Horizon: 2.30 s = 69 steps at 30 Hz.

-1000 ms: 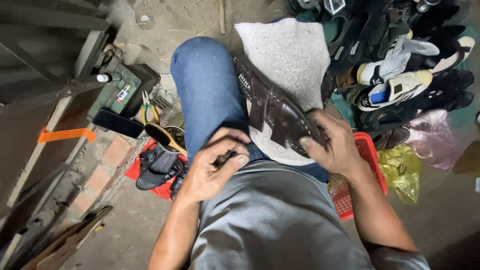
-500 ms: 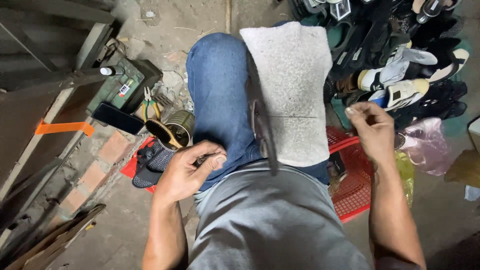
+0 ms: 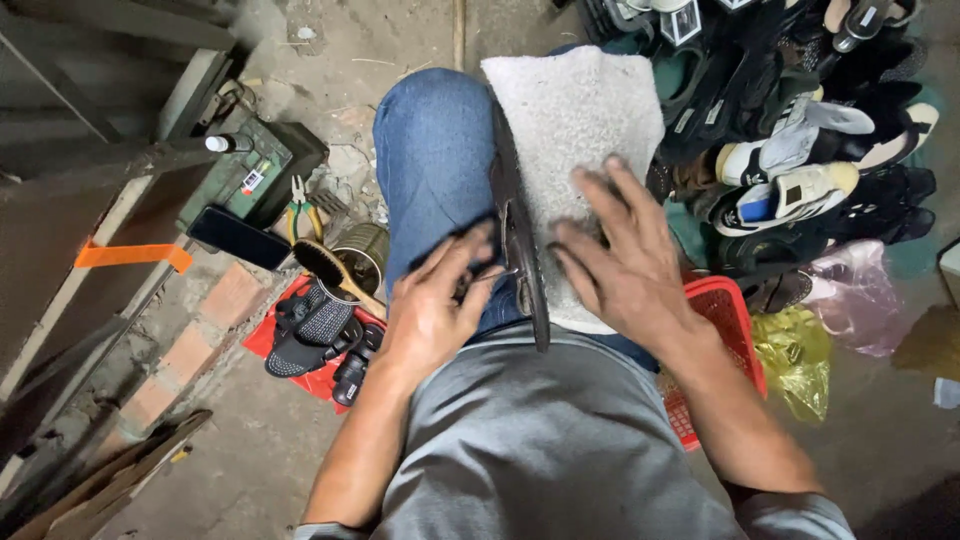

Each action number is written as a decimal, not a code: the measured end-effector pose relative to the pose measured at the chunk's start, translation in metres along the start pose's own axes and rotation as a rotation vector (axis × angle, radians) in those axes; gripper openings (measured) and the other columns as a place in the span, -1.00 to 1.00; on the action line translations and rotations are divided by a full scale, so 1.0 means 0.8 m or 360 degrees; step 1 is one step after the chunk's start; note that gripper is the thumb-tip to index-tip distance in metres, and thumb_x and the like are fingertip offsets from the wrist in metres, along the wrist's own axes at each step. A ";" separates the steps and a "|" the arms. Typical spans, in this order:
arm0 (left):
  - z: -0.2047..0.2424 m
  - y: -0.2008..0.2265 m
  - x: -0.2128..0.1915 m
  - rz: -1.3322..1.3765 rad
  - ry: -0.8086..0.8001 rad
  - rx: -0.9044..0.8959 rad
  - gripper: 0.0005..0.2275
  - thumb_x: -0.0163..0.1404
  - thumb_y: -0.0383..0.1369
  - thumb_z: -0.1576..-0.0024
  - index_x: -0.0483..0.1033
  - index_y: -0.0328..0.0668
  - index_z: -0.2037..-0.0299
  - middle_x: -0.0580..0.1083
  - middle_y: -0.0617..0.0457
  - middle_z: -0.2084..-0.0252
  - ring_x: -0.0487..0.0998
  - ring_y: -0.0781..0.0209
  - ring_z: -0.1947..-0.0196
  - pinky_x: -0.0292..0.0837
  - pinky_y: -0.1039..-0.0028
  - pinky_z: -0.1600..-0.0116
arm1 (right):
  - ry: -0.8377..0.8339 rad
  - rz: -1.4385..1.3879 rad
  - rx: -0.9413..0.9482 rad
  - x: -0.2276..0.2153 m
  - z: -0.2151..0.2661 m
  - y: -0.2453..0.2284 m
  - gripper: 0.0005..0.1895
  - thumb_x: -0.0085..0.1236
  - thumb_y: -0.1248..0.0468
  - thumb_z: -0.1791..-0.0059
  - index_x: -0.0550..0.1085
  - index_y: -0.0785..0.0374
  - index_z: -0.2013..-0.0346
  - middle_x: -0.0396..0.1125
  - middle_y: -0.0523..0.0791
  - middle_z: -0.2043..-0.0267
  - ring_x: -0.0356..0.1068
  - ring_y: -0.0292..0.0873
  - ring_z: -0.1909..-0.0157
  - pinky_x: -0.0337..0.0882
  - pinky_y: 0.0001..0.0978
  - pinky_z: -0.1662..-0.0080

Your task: Hand-sewing the sole and straps of a brown leather sandal using a needle and thread in a workshop.

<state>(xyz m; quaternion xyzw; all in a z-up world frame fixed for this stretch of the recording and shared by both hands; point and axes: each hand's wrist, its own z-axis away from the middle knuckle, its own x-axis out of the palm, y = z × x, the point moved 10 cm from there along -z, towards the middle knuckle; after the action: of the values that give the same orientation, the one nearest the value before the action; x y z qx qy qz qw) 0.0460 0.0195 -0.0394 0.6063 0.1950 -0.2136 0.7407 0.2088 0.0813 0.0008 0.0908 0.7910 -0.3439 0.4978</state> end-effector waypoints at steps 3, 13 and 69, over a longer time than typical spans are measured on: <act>0.004 0.003 -0.001 0.0133 0.0001 0.0100 -0.84 -0.02 -0.38 -0.27 0.57 -0.23 0.05 0.62 0.03 0.06 0.64 0.10 0.05 0.49 0.35 -0.10 | 0.0107 -0.0532 0.0186 -0.030 -0.017 -0.007 -0.82 0.24 0.32 -0.06 0.54 0.40 0.36 0.26 0.01 -0.31 0.06 0.20 -0.48 0.15 0.20 -0.49; -0.004 0.018 -0.005 0.0341 0.0183 0.0012 -0.81 0.12 -0.47 -0.17 0.61 -0.17 0.02 0.59 -0.16 0.32 0.64 -0.28 0.32 0.55 0.09 0.30 | -0.0376 -0.0954 0.0527 -0.019 -0.017 -0.020 0.13 0.59 -0.07 0.39 0.30 0.31 -0.34 0.22 0.18 -0.37 0.55 0.03 0.15 0.52 -0.15 0.25; -0.034 0.119 0.039 -0.0508 0.0560 0.0820 -0.92 0.02 -0.43 -0.21 0.60 -0.06 0.26 0.31 0.11 0.41 0.47 0.11 0.49 0.49 0.46 0.40 | 0.0096 -0.1122 0.0572 0.017 0.106 0.124 -0.76 -0.20 0.25 -0.07 0.41 0.29 0.34 0.17 -0.06 0.44 0.23 -0.04 0.38 0.30 -0.17 0.32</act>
<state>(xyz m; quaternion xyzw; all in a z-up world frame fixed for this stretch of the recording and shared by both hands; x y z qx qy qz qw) 0.1239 0.0603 0.0156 0.7628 0.3517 -0.2612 0.4756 0.3119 0.0988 -0.0788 -0.0906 0.7153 -0.6237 0.3019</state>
